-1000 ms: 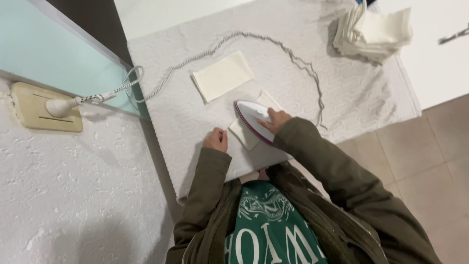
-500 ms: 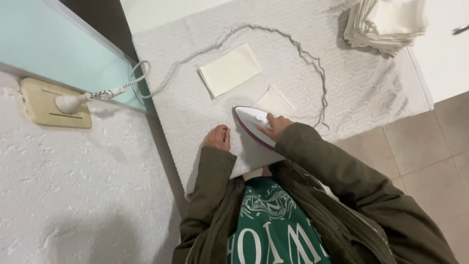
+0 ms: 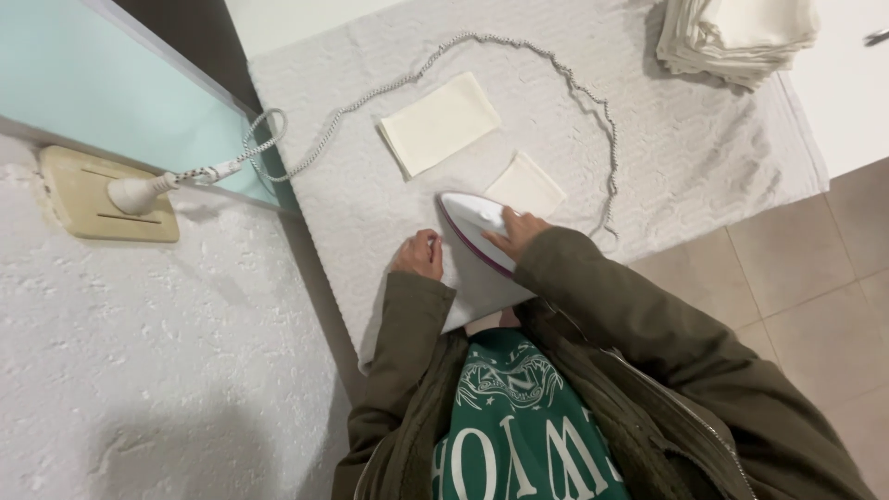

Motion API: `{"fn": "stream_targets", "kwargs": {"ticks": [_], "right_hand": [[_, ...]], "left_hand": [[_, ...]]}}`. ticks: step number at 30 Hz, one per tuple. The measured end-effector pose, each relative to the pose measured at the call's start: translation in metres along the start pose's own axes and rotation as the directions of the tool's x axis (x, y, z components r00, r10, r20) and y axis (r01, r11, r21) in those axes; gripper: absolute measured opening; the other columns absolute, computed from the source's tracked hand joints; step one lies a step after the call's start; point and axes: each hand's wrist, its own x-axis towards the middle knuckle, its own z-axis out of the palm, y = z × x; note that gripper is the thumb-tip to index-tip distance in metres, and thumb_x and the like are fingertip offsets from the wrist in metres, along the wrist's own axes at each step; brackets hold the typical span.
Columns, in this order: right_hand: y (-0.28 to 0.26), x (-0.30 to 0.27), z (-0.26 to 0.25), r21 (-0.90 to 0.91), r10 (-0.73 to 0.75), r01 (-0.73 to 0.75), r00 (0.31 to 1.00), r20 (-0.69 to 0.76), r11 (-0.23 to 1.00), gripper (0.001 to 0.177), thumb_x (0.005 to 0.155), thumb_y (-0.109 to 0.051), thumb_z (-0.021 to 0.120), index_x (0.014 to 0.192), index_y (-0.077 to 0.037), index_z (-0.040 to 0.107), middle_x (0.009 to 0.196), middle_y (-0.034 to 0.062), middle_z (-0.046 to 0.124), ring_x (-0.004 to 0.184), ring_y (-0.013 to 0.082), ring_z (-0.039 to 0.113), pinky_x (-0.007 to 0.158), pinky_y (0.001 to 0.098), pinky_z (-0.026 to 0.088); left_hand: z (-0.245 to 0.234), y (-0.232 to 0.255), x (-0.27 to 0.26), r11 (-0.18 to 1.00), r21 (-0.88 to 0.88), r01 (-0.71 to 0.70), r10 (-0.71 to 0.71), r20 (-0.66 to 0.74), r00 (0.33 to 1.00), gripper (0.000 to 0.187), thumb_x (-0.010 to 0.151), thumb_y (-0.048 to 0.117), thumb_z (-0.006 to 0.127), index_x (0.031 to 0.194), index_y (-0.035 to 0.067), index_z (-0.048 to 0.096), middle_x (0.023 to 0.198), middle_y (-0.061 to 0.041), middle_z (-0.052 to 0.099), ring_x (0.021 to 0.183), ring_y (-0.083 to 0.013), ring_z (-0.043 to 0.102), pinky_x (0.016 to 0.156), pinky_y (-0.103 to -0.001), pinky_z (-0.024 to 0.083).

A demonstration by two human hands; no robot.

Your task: Ironing small rectangular pieces of white fabric on a table.

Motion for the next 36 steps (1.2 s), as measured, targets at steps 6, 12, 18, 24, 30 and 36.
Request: {"fn": "stream_targets", "kwargs": {"ticks": [6, 12, 18, 24, 30, 36], "right_hand": [[0.001, 0.004, 0.003, 0.003, 0.097, -0.1, 0.964, 0.247, 0.995, 0.065, 0.099, -0.06, 0.049, 0.128, -0.001, 0.051, 0.091, 0.0262, 0.074, 0.076, 0.0386, 0.077, 0.063, 0.0508, 0.062], [0.005, -0.006, 0.002, -0.006, 0.151, -0.155, 0.956, 0.251, 0.988, 0.063, 0.098, -0.059, 0.051, 0.124, -0.002, 0.052, 0.092, 0.0262, 0.073, 0.08, 0.04, 0.076, 0.064, 0.0531, 0.063], [-0.01, -0.009, -0.002, 0.001, 0.057, -0.057, 0.997, 0.06, 0.998, 0.06, 0.1, -0.06, 0.054, 0.12, -0.003, 0.057, 0.092, 0.0261, 0.074, 0.083, 0.0443, 0.073, 0.068, 0.0544, 0.061], [0.013, -0.012, 0.015, -0.078, 0.131, -0.119, 0.976, 0.177, 0.99, 0.064, 0.097, -0.06, 0.052, 0.131, -0.006, 0.051, 0.092, 0.0251, 0.074, 0.078, 0.0391, 0.076, 0.066, 0.053, 0.062], [0.008, -0.022, 0.008, -0.013, 0.17, -0.174, 0.938, 0.302, 0.985, 0.065, 0.102, -0.058, 0.046, 0.135, -0.003, 0.047, 0.093, 0.0266, 0.074, 0.074, 0.0377, 0.077, 0.062, 0.0511, 0.064], [-0.009, -0.018, -0.001, -0.04, 0.154, -0.149, 0.964, 0.218, 0.988, 0.069, 0.1, -0.061, 0.049, 0.136, -0.003, 0.045, 0.095, 0.0284, 0.07, 0.075, 0.039, 0.074, 0.06, 0.0519, 0.062]], "left_hand": [[0.003, -0.003, -0.001, 0.999, -0.041, 0.03, -0.028, 0.037, 0.999, 0.012, 0.095, 0.019, 0.065, 0.104, 0.011, 0.065, 0.083, -0.015, 0.067, 0.078, -0.0352, 0.066, 0.064, -0.048, 0.053], [0.004, -0.004, 0.002, 0.998, -0.048, 0.048, -0.047, 0.035, 0.998, 0.012, 0.098, 0.021, 0.065, 0.105, 0.012, 0.065, 0.084, -0.015, 0.068, 0.08, -0.037, 0.066, 0.065, -0.049, 0.053], [0.002, -0.004, -0.003, 0.999, -0.044, -0.004, 0.005, 0.008, 1.0, 0.01, 0.1, 0.02, 0.063, 0.106, 0.012, 0.063, 0.088, -0.017, 0.067, 0.082, -0.0386, 0.065, 0.067, -0.05, 0.053], [0.014, -0.013, -0.003, 0.999, -0.034, -0.011, 0.011, 0.0, 1.0, 0.01, 0.099, 0.022, 0.063, 0.103, 0.013, 0.063, 0.086, -0.015, 0.068, 0.084, -0.0372, 0.066, 0.067, -0.05, 0.053], [-0.002, 0.0, 0.0, 0.994, -0.05, 0.098, -0.094, 0.092, 0.991, 0.011, 0.099, 0.02, 0.064, 0.106, 0.012, 0.064, 0.088, -0.017, 0.067, 0.077, -0.0375, 0.066, 0.063, -0.049, 0.054], [0.008, -0.007, -0.003, 0.999, -0.025, 0.03, -0.029, 0.037, 0.999, 0.011, 0.098, 0.02, 0.064, 0.104, 0.011, 0.064, 0.085, -0.018, 0.067, 0.079, -0.0388, 0.065, 0.064, -0.05, 0.053]]}}
